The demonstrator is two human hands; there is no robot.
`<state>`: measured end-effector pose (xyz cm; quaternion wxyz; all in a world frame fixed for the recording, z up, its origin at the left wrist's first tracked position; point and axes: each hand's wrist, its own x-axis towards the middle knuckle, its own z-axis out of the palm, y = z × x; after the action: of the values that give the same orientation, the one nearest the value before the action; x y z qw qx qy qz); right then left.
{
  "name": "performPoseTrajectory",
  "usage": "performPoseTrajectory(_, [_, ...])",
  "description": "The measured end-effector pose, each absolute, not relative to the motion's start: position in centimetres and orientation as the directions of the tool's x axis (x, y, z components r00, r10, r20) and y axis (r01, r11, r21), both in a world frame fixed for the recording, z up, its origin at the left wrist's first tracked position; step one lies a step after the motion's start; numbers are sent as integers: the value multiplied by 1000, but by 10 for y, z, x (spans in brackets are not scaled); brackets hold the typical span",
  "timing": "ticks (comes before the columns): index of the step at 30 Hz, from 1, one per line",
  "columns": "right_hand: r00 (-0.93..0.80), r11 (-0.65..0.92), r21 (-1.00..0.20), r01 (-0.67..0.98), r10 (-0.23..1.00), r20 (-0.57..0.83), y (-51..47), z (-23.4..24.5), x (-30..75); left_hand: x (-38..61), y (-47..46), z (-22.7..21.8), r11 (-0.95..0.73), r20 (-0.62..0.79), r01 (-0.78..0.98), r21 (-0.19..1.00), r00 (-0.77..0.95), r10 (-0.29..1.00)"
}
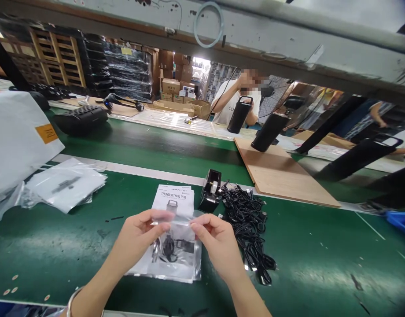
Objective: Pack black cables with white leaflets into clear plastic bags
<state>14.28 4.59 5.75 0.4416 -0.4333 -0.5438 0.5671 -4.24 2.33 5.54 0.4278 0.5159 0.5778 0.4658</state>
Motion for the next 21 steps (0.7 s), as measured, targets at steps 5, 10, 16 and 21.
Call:
performPoseTrajectory(5, [-284, 126, -984, 122, 955, 87, 53, 58, 152, -56, 26, 56, 41, -26, 348, 937, -48, 999])
performPoseTrajectory(10, [-345, 315, -925, 213, 910, 231, 58, 57, 158, -62, 25, 53, 4, -18, 285, 958, 46, 999])
performPoseTrajectory(16, [-340, 340, -926, 166, 901, 270, 62, 47, 157, -52, 23, 52, 161, -163, -176, 971, 5, 987])
performPoseTrajectory(21, [-190, 96, -994, 57, 978, 83, 58, 48, 154, -33, 25, 42, 217, -210, 114, 969, -70, 975])
